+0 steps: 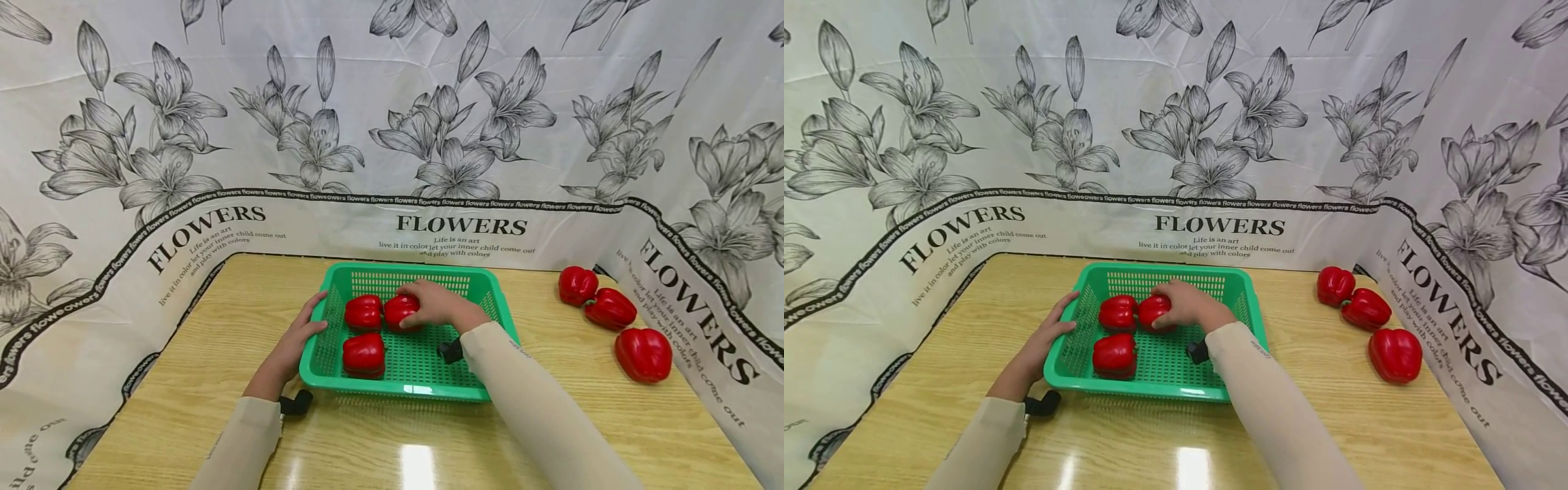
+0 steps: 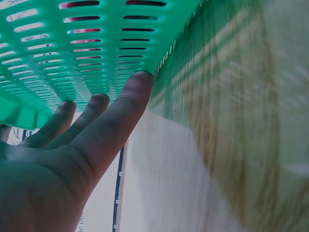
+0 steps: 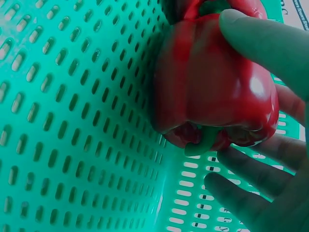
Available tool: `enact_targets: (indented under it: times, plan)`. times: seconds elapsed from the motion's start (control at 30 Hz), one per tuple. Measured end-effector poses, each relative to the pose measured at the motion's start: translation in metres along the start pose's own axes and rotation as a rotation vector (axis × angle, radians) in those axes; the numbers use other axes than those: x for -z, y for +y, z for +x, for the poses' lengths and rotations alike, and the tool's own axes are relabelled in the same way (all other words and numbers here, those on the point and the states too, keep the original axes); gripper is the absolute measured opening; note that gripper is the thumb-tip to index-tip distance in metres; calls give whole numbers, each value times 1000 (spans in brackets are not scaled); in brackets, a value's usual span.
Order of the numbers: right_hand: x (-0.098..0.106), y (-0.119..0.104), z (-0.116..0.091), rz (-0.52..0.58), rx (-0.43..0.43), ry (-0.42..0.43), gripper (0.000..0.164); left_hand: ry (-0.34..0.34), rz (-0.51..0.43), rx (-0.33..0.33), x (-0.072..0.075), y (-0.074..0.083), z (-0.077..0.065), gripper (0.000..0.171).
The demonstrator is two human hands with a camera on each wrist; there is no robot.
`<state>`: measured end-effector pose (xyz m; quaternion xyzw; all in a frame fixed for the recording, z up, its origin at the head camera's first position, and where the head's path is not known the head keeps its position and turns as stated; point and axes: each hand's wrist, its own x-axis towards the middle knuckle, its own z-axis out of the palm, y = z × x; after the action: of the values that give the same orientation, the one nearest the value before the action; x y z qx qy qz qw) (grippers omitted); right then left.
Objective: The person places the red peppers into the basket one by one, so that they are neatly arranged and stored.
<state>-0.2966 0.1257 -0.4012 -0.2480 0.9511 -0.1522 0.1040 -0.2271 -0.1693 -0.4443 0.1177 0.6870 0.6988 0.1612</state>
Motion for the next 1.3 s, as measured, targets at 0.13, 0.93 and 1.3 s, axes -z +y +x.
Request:
enact_targets:
  times: [0.13, 0.93, 1.3]
  plan:
    - [-1, 1, 0, -2, 3, 4, 68, 15, 5, -11, 2, -8, 4, 51]
    - [19, 2, -9, 12, 68, 63, 59, 22, 6, -8, 2, -9, 5, 52]
    - [39, 7, -28, 1, 14, 90, 53, 13, -3, -10, 1, -9, 4, 52]
